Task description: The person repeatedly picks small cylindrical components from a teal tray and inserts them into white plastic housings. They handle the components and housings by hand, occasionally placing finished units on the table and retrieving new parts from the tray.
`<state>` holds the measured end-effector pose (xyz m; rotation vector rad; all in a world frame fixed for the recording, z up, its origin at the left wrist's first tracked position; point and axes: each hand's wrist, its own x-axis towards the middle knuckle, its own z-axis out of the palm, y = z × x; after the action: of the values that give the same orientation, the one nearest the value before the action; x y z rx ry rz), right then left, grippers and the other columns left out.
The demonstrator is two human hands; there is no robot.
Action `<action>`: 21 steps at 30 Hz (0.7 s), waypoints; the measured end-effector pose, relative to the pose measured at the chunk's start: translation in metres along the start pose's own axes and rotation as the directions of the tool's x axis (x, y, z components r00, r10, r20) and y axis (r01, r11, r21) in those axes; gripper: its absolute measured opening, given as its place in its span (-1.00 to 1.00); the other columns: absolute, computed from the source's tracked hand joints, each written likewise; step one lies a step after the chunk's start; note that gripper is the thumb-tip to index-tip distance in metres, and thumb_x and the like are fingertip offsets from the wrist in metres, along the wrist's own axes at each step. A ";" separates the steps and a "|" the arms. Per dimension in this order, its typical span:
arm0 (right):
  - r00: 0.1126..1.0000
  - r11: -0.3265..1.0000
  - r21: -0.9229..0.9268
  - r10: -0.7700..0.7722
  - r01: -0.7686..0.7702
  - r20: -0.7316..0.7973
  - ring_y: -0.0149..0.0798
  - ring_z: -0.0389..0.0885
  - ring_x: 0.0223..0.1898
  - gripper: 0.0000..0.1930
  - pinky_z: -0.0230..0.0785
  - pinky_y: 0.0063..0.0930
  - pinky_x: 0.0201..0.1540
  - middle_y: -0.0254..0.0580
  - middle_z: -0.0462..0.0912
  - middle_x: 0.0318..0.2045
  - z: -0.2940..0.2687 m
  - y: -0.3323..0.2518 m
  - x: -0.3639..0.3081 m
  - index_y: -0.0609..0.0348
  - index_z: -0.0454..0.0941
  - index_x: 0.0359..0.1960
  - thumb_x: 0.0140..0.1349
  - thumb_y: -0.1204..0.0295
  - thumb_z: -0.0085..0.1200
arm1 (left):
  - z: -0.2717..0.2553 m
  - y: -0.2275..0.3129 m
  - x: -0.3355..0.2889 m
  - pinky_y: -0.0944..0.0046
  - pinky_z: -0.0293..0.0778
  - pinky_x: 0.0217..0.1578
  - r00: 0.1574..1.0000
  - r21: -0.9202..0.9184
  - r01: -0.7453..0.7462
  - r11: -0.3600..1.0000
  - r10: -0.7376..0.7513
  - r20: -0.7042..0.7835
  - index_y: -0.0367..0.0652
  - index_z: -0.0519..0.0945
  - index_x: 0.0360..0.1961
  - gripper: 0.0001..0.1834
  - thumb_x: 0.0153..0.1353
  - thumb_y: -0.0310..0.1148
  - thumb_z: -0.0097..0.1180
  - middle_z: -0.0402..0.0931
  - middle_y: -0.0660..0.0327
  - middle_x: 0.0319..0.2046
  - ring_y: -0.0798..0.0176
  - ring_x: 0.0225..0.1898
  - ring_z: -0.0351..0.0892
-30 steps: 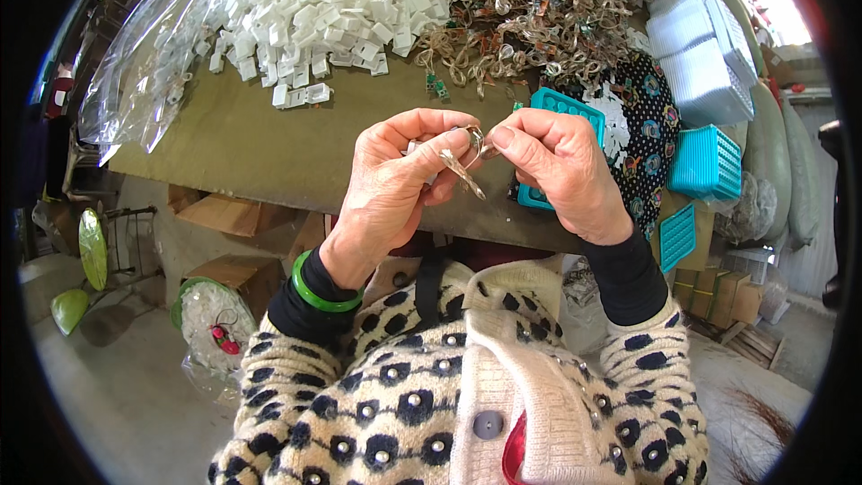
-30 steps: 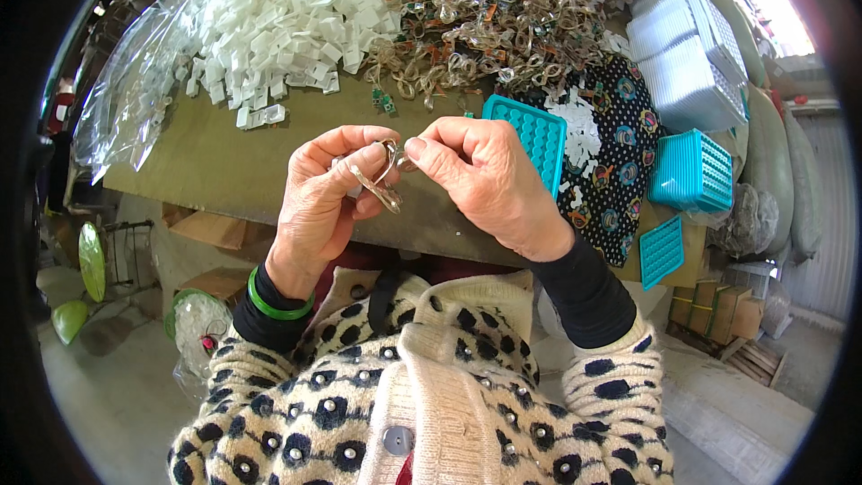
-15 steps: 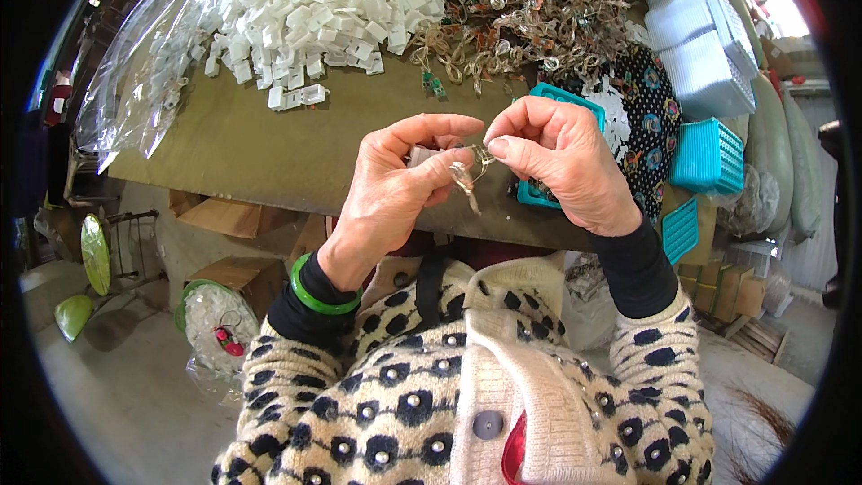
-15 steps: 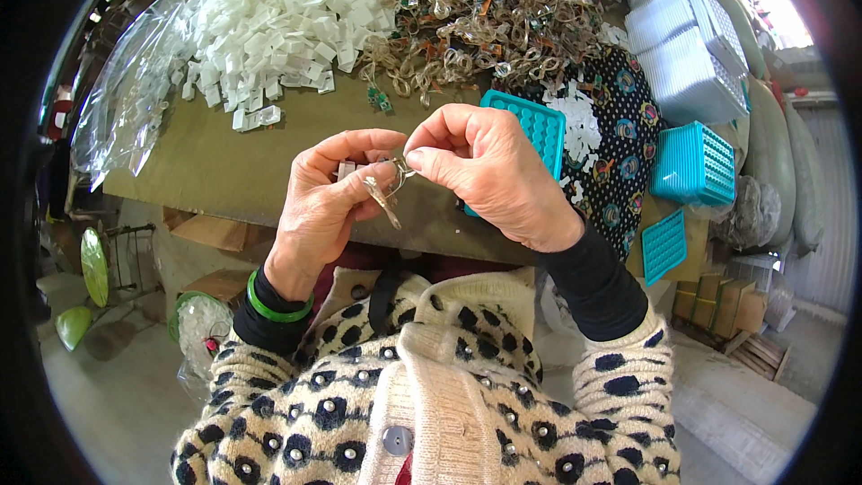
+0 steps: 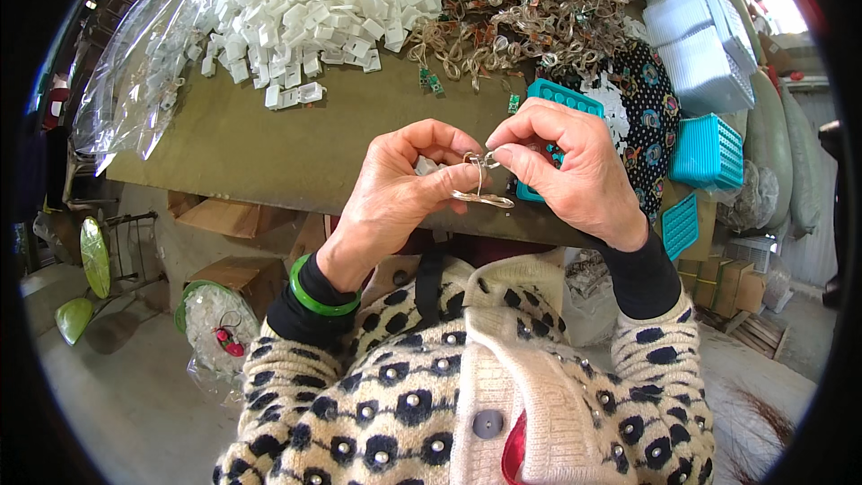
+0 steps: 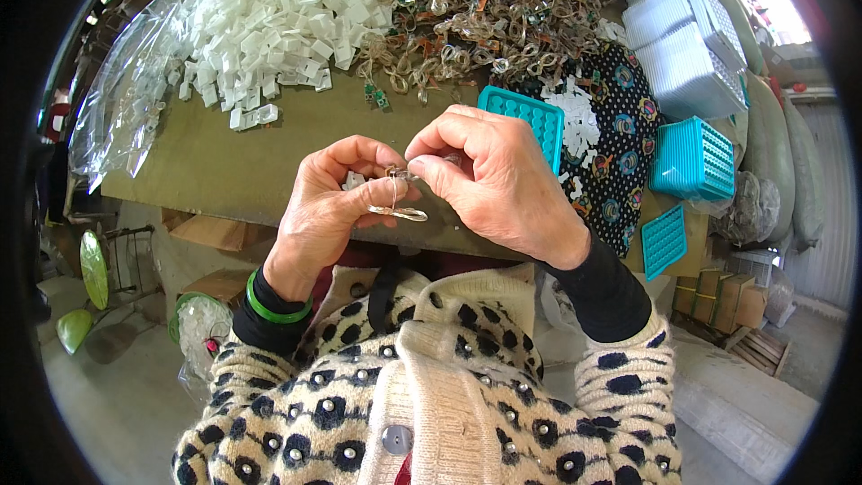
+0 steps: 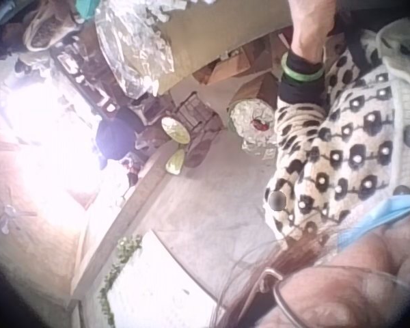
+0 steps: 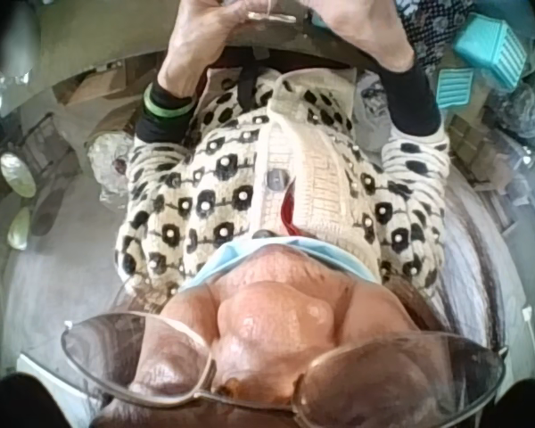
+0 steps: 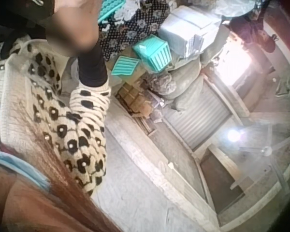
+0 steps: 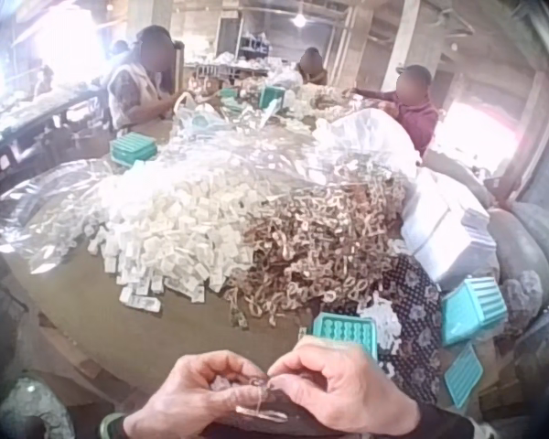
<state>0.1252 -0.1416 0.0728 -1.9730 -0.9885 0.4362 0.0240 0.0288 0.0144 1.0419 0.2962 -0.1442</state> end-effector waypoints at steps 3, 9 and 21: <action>1.000 1.000 0.015 -0.005 0.005 0.025 -0.30 0.60 -0.47 -0.93 0.43 -0.51 -0.41 -0.16 0.60 -0.44 0.000 -0.001 -0.002 0.30 0.62 -0.33 0.15 0.59 0.19 | -0.003 -0.003 0.001 0.51 0.53 -0.42 1.000 -0.055 -0.024 0.998 0.025 0.017 -0.21 0.63 -0.23 -0.80 0.11 -0.51 0.36 0.62 0.31 -0.34 0.49 -0.39 0.60; 0.995 0.994 -0.055 -0.092 0.091 -0.028 -0.44 0.43 -0.51 -0.91 0.26 -0.59 -0.47 -0.28 0.52 -0.47 0.006 0.001 -0.006 0.29 0.60 -0.35 0.10 0.67 0.20 | -0.008 -0.008 -0.001 0.55 0.41 -0.53 0.997 -0.004 -0.078 0.997 0.078 0.020 -0.22 0.63 -0.28 -0.78 0.04 -0.53 0.41 0.58 0.31 -0.35 0.51 -0.45 0.52; 0.956 0.926 -0.247 -0.293 0.287 0.009 -0.14 0.52 -0.39 -0.87 0.25 -0.32 -0.32 -0.23 0.50 -0.45 0.008 0.008 -0.009 0.15 0.53 -0.37 0.03 0.58 0.19 | -0.012 -0.015 -0.002 0.45 0.47 -0.60 0.997 -0.288 -0.020 0.958 0.039 0.061 -0.27 0.60 -0.21 -0.77 0.10 -0.57 0.35 0.65 0.13 -0.36 0.30 -0.41 0.68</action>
<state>0.1184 -0.1468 0.0605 -1.9972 -1.3467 0.1237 0.0166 0.0312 -0.0031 0.7512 0.2330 -0.1052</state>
